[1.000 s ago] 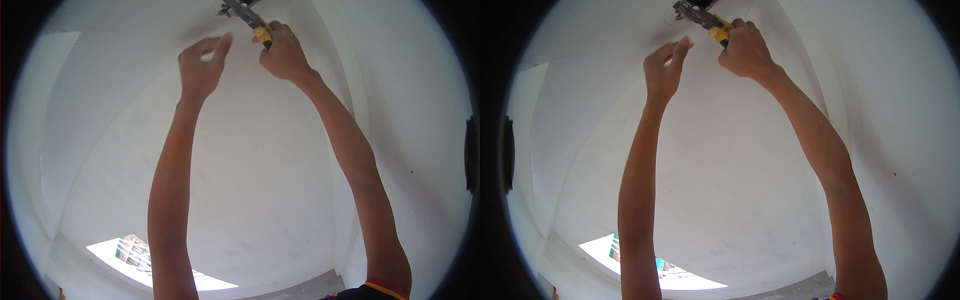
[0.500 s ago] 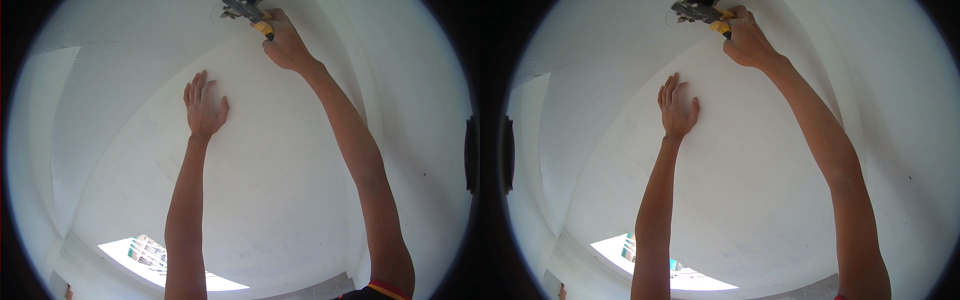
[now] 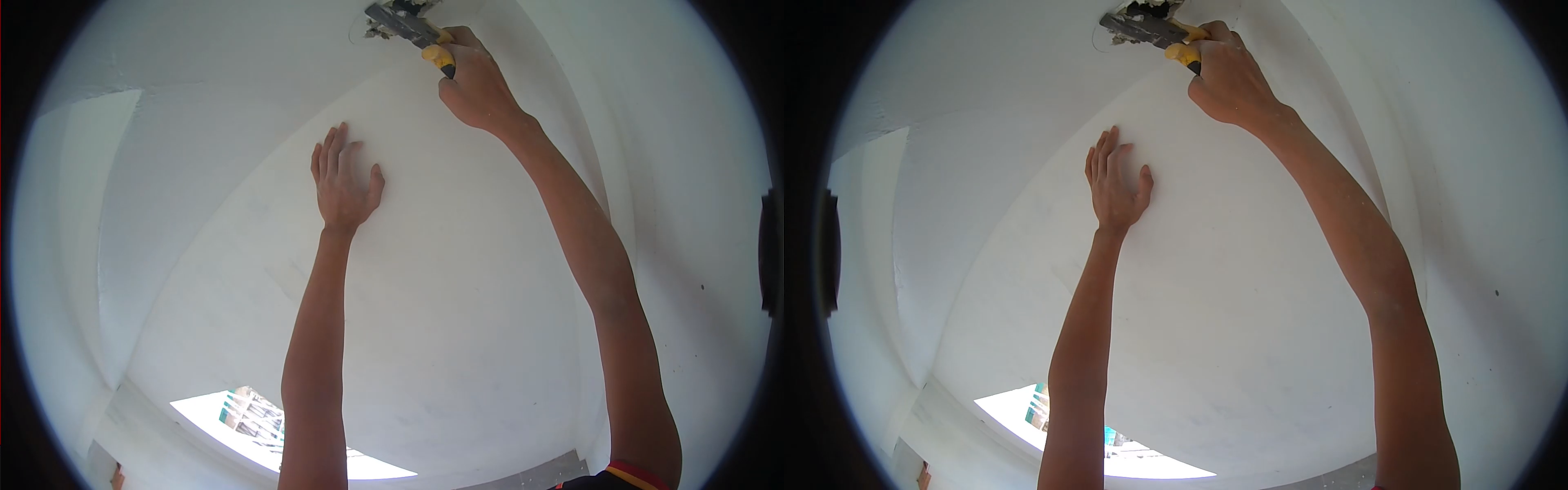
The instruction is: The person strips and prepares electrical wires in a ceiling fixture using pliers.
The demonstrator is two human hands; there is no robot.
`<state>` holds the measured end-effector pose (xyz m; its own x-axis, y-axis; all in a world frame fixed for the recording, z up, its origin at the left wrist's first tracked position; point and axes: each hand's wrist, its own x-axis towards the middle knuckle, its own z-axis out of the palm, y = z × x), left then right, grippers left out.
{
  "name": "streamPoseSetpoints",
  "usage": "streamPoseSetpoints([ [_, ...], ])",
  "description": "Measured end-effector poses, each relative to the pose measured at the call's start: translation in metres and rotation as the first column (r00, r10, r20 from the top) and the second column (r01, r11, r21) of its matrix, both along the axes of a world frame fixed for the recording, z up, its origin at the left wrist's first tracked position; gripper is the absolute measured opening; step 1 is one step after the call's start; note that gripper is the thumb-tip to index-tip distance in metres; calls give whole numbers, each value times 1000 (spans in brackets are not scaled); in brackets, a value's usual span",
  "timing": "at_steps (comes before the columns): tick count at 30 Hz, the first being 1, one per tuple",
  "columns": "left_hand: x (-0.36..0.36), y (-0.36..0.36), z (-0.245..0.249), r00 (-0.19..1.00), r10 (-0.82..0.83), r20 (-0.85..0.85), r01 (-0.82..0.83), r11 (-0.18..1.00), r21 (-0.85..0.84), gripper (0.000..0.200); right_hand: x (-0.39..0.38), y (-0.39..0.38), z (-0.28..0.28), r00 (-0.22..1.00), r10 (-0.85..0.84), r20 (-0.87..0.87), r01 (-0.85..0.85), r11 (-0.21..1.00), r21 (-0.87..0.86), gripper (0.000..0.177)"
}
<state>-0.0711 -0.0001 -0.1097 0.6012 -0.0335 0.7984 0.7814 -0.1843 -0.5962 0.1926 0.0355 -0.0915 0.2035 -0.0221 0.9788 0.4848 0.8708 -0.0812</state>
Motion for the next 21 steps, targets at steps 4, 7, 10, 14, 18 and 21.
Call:
streamPoseSetpoints([
  [4,-2,0,2,1000,8,11,-8,1000,-18,35,-1,5,7,998,44,37,-45,999,19,42],
  [7,-4,1,3,1000,-4,6,4,1000,-6,35,0,5,10,995,70,67,-69,997,-22,44],
  [10,-5,0,5,1000,-1,10,1,1000,-5,34,-2,8,13,997,43,62,-45,999,22,45],
  [14,-9,-1,8,1000,-4,7,4,1000,-5,34,0,9,18,995,49,87,-54,997,57,48],
  [18,-14,-1,12,999,-33,-8,33,999,19,35,1,0,21,993,52,103,-57,997,46,46],
  [21,-17,-4,12,1000,-20,-3,20,1000,14,36,-6,-31,5,989,4,146,16,990,-139,40],
])
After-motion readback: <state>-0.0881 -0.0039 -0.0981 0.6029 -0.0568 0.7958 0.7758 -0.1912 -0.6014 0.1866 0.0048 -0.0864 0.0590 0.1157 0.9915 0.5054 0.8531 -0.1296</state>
